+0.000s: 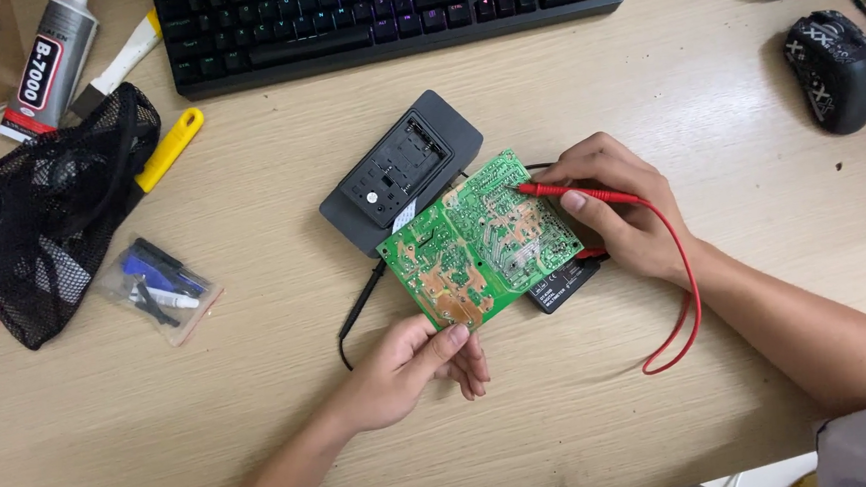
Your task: Probing circuit board traces with a multimeter probe to test electrical connections.
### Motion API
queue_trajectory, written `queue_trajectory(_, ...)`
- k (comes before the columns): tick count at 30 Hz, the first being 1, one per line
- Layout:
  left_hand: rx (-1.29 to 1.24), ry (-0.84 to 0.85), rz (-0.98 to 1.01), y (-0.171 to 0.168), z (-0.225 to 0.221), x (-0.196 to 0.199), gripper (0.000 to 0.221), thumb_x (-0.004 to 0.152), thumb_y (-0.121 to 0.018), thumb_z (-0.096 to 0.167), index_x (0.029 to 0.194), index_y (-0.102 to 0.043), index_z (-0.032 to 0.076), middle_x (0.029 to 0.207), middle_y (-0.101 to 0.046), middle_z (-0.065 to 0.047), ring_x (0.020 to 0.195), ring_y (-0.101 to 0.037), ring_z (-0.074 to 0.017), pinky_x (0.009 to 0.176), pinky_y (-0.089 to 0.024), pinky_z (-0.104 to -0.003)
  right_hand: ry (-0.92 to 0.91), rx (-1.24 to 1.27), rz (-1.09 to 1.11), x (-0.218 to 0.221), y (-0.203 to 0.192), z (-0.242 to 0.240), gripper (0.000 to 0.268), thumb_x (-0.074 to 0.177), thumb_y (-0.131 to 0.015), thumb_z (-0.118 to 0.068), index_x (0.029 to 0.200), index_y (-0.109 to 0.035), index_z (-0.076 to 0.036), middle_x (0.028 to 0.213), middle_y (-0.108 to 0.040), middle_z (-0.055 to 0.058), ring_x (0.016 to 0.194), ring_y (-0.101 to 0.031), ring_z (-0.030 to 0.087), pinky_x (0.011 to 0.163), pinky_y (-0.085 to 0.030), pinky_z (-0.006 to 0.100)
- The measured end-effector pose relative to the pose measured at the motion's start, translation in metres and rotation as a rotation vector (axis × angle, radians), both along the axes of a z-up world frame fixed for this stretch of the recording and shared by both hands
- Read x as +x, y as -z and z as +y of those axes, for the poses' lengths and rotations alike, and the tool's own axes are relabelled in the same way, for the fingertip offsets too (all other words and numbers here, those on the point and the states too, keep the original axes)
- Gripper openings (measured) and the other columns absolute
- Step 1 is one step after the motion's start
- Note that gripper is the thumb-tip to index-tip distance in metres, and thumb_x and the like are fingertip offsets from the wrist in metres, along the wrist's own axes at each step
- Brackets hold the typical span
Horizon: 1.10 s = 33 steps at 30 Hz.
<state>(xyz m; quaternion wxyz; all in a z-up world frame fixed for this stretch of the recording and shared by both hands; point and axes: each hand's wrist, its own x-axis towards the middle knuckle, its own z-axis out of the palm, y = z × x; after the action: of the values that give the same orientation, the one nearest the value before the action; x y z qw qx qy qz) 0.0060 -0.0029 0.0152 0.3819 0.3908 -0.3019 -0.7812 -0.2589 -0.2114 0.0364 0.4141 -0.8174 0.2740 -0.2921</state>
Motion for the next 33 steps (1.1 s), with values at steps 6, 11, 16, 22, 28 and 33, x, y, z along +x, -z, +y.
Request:
queue_trajectory(6,0.018,-0.007,0.007,0.002,0.002,0.000,0.042,0.121,-0.053,0.032,0.108,-0.069,-0.005,0.102,-0.080,-0.023,0.089,-0.082,-0.0328,0.082,-0.071,-0.042,0.043,0.014,-0.022,-0.003,0.004,-0.001,0.029,0.117,-0.060,-0.019,0.130,-0.078,0.000,0.123,-0.075,0.017,0.114,-0.073,0.028,0.106,-0.055,0.038)
queue_trajectory(11,0.015,-0.030,0.024,0.003,0.005,-0.001,0.040,0.121,-0.053,0.029,0.110,-0.068,-0.006,0.102,-0.080,-0.025,0.089,-0.082,-0.0340,0.083,-0.071,-0.042,0.065,0.040,-0.041,-0.003,0.003,0.001,0.028,0.115,-0.060,-0.018,0.126,-0.079,0.001,0.122,-0.075,0.017,0.112,-0.072,0.027,0.104,-0.056,0.038)
queue_trajectory(16,0.032,-0.126,0.055,0.001,0.018,-0.012,0.038,0.120,-0.054,0.027,0.111,-0.069,-0.007,0.102,-0.080,-0.025,0.088,-0.081,-0.0330,0.082,-0.068,-0.043,0.071,0.102,-0.019,-0.007,0.004,0.000,0.028,0.115,-0.058,-0.021,0.119,-0.076,0.000,0.117,-0.072,0.015,0.110,-0.070,0.026,0.104,-0.054,0.038)
queue_trajectory(22,0.073,-0.231,0.020,-0.007,0.026,-0.024,0.035,0.120,-0.049,0.020,0.114,-0.070,-0.007,0.099,-0.081,-0.024,0.087,-0.079,-0.0292,0.083,-0.066,-0.039,0.057,0.136,-0.038,-0.014,0.019,-0.003,0.039,0.113,-0.050,-0.034,0.104,-0.070,-0.001,0.106,-0.069,0.012,0.097,-0.065,0.024,0.092,-0.050,0.036)
queue_trajectory(28,0.080,-0.269,0.023,-0.008,0.031,-0.027,0.034,0.120,-0.050,0.021,0.117,-0.069,-0.007,0.101,-0.081,-0.023,0.087,-0.079,-0.0289,0.081,-0.067,-0.039,0.012,0.081,-0.026,-0.014,0.015,0.002,0.044,0.116,-0.046,-0.037,0.103,-0.070,-0.003,0.105,-0.071,0.013,0.096,-0.067,0.025,0.092,-0.053,0.038)
queue_trajectory(33,0.054,-0.261,0.081,0.009,0.033,-0.025,0.033,0.119,-0.052,0.020,0.119,-0.068,-0.009,0.102,-0.081,-0.027,0.089,-0.081,-0.0326,0.082,-0.067,-0.041,-0.041,0.023,-0.040,-0.013,0.012,0.000,0.037,0.111,-0.045,-0.030,0.099,-0.068,-0.004,0.098,-0.067,0.011,0.089,-0.060,0.024,0.084,-0.047,0.037)
